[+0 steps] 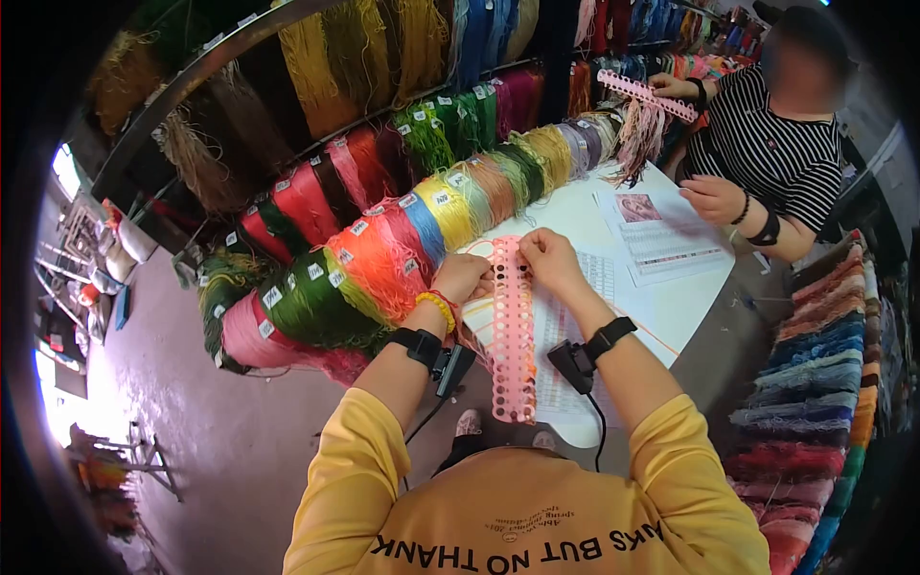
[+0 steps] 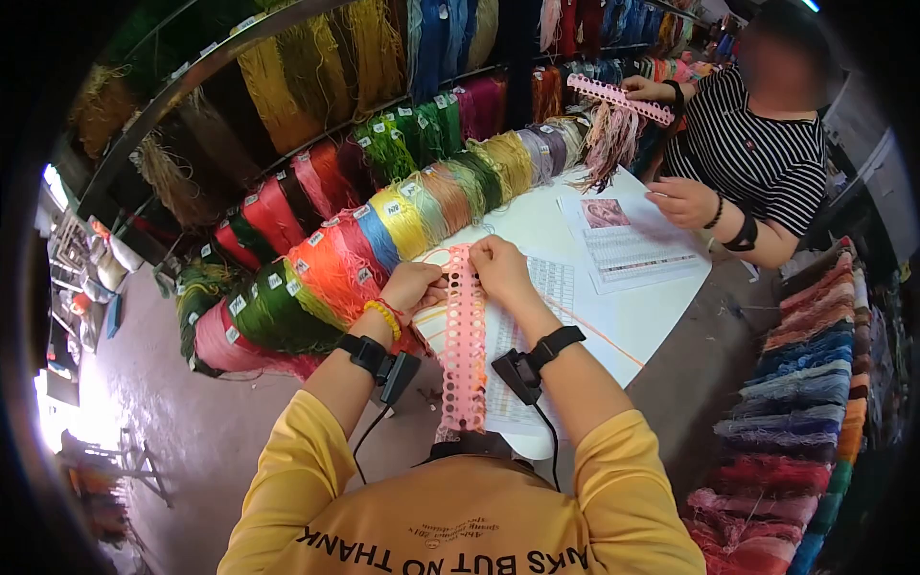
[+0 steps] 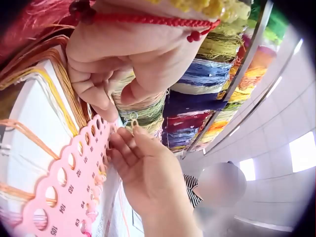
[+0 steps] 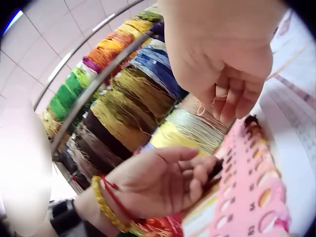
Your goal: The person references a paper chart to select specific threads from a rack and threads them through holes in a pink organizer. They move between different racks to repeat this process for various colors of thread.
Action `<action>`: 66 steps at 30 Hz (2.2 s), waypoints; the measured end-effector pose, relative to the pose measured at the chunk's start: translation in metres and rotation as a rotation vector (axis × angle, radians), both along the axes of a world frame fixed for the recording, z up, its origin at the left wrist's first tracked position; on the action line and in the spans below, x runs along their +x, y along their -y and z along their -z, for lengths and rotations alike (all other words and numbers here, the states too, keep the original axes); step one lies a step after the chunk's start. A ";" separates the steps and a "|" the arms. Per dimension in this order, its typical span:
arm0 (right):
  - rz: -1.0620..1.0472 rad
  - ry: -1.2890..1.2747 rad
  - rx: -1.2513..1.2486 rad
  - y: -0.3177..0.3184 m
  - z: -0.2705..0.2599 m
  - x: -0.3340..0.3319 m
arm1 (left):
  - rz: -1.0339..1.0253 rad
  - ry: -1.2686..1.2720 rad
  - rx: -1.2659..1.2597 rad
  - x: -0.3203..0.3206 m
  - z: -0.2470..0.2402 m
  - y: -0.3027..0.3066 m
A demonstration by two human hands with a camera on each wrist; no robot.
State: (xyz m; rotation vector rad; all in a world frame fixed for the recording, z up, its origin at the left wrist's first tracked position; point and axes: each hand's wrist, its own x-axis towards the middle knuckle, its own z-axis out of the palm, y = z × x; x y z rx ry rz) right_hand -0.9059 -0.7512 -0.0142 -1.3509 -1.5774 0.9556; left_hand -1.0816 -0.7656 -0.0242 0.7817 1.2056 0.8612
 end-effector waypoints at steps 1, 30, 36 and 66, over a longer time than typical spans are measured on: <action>0.035 0.006 -0.043 -0.001 0.003 -0.004 | 0.041 -0.012 -0.005 -0.002 0.002 -0.004; 0.063 0.465 0.208 0.009 -0.002 -0.037 | 0.089 -0.089 0.202 0.010 0.028 -0.029; 0.021 0.464 0.172 0.014 -0.004 -0.036 | 0.167 -0.214 0.268 -0.015 -0.007 -0.016; -0.167 -0.361 -0.422 0.062 -0.059 -0.038 | -0.192 0.820 0.208 -0.139 -0.052 0.097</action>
